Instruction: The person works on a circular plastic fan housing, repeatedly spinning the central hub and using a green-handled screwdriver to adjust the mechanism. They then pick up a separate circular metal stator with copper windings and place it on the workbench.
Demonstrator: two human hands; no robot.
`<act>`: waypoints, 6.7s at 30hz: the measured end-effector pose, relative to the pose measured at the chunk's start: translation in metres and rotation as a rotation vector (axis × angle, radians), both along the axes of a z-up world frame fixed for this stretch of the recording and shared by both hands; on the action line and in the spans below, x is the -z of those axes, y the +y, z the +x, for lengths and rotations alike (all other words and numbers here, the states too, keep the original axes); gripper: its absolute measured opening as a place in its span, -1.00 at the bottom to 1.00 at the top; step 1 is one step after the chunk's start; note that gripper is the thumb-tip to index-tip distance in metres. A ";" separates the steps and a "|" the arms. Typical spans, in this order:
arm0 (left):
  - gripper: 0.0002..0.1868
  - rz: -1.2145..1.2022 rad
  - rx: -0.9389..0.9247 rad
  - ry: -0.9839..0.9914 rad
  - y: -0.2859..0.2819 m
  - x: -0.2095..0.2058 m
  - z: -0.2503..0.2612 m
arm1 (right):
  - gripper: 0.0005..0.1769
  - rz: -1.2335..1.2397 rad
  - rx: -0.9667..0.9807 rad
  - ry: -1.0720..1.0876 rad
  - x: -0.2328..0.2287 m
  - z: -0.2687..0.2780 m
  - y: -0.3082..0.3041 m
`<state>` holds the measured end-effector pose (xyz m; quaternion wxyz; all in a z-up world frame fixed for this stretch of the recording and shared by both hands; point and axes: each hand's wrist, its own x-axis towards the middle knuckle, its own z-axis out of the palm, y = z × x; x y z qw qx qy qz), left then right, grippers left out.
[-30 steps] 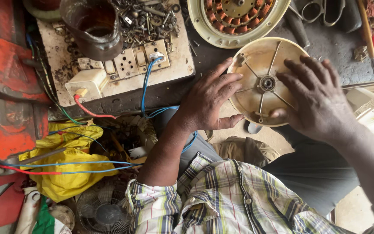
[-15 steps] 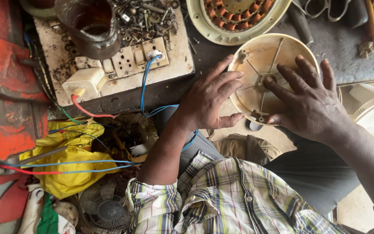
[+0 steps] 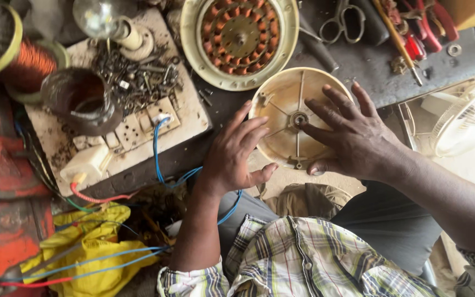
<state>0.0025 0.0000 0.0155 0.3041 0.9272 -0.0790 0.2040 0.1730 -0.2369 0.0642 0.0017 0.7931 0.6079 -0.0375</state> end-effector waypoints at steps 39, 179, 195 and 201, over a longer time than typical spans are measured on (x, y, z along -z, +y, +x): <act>-0.13 0.019 -0.040 0.079 -0.001 -0.002 0.005 | -0.88 0.347 0.204 -0.120 0.083 0.170 0.144; -0.85 -0.571 -0.138 -0.163 -0.112 -0.052 0.020 | -0.51 0.984 0.216 0.561 -0.037 -0.089 -0.024; -0.75 0.102 -0.152 -0.157 -0.124 -0.070 0.041 | -0.58 1.126 0.200 1.201 -0.032 -0.071 -0.063; -0.80 0.269 -0.098 -0.195 -0.125 -0.069 0.060 | -0.70 1.224 0.100 1.594 -0.029 -0.055 -0.082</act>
